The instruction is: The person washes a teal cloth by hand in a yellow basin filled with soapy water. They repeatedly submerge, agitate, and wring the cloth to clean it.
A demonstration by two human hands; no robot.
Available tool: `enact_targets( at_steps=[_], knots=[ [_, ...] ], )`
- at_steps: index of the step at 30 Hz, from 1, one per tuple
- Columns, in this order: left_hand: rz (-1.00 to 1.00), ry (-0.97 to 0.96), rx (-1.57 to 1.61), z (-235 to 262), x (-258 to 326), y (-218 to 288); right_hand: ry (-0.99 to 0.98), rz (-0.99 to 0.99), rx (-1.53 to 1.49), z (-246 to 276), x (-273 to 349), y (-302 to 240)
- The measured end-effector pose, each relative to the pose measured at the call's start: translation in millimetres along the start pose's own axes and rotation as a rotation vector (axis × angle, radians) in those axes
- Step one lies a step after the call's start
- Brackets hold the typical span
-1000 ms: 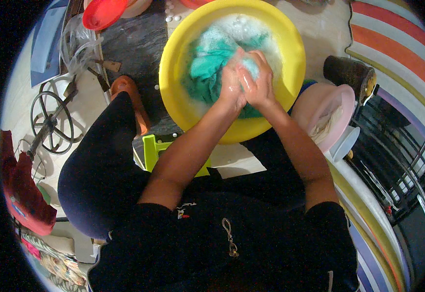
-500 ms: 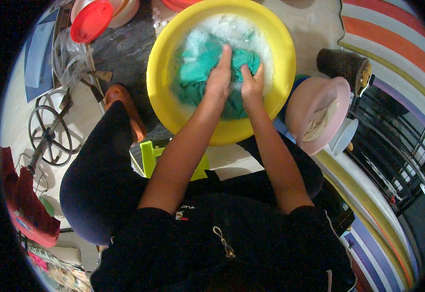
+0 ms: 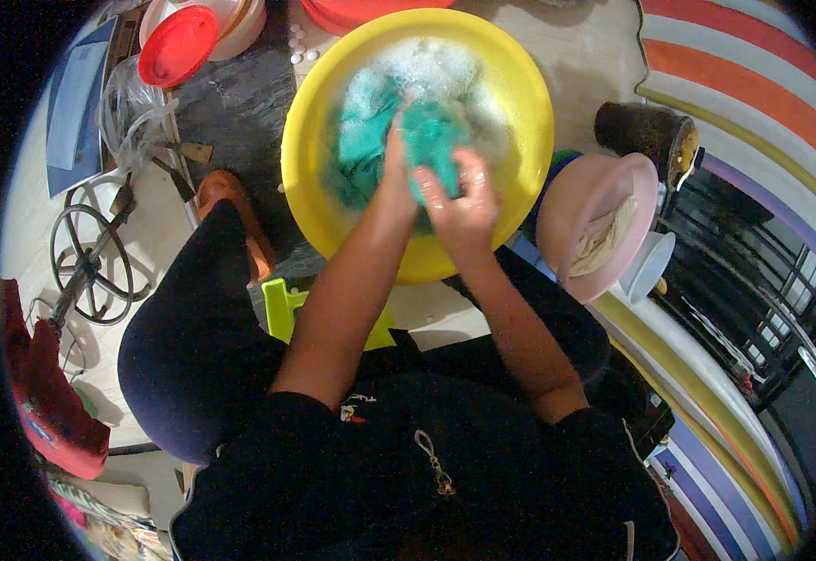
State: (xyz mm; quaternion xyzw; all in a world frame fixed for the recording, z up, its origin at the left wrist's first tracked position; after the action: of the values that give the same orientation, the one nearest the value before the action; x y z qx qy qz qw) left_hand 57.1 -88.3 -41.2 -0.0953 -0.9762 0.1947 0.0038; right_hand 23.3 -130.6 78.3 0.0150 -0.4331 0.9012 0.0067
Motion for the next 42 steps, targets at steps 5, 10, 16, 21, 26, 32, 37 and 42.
enact_targets(
  at_steps=[5,10,16,21,26,32,37,42],
  knots=[
    [-0.15,1.06,-0.563,7.8,29.2,-2.7,0.033,-0.25,0.33,-11.2,-58.7,41.2],
    [-0.193,0.88,-0.608,9.6,22.1,10.9,0.003,-0.055,0.19,-18.7,-44.5,10.9],
    [-0.132,0.798,-0.5,6.4,15.9,9.0,-0.025,-0.263,0.338,-15.4,-65.0,58.4],
    [-0.265,0.778,-0.427,-2.5,2.0,17.6,0.231,-0.354,0.39,30.6,-52.0,117.0],
    [-0.146,0.842,-0.475,13.9,6.2,15.5,-0.049,-0.283,0.684,-1.6,-37.1,135.1],
    [-0.218,0.78,-0.453,12.9,-1.0,18.4,0.313,-0.306,0.558,8.5,-69.5,145.8],
    [-0.204,0.628,-0.368,3.5,2.7,15.7,-0.06,-0.034,-0.077,1.6,-18.8,13.9],
    [-0.172,0.862,-0.427,19.6,26.2,-15.5,0.021,0.082,0.347,-11.9,-73.0,22.2]
  ],
)
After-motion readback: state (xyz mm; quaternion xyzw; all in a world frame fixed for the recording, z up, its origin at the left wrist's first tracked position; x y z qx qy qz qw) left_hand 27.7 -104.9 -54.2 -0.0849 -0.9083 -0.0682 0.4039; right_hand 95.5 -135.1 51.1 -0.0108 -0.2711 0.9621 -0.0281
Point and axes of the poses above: each hand's wrist, its own x-axis away from the middle knuckle, its own z-axis out of the back of the hand, y = z × x, the point moved 7 cm from there along -x, towards the middle knuckle, and after that the axes turned 4 degrees about -z, right-handed, at the moved point
